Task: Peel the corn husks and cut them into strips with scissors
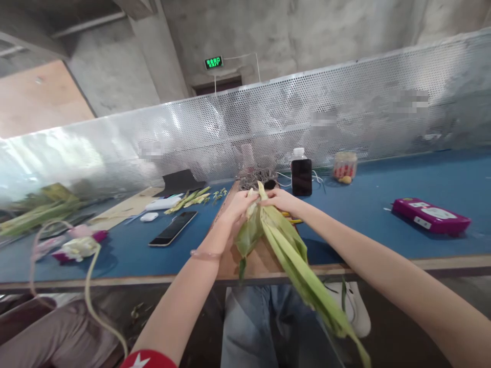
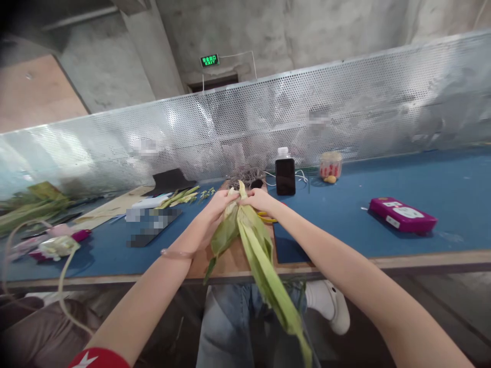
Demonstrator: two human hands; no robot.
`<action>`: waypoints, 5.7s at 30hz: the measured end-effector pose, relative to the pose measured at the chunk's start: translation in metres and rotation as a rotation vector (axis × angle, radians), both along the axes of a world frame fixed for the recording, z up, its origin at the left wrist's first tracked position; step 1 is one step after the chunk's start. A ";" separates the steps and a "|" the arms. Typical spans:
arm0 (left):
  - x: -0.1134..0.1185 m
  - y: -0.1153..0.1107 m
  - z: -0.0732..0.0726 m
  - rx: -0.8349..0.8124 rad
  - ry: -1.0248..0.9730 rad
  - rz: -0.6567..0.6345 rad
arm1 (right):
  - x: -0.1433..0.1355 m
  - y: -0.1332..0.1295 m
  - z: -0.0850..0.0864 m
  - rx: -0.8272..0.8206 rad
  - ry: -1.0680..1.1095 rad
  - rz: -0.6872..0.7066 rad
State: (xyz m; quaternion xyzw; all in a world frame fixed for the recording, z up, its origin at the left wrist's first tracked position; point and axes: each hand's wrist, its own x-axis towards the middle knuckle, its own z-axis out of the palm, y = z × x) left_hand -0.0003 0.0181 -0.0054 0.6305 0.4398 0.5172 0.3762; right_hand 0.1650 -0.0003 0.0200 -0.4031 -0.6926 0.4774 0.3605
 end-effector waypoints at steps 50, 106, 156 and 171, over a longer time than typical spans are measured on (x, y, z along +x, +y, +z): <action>-0.011 0.000 0.009 -0.160 -0.187 -0.207 | 0.022 -0.010 0.018 -0.321 0.400 0.558; 0.003 -0.004 0.006 -0.155 -0.286 -0.184 | 0.004 0.016 0.000 -0.080 0.388 0.036; -0.003 0.002 0.005 -0.139 -0.479 -0.108 | 0.031 0.015 0.000 0.062 0.403 -0.118; -0.027 0.018 -0.001 -0.079 -0.541 0.360 | 0.046 0.030 0.014 0.025 0.551 -0.079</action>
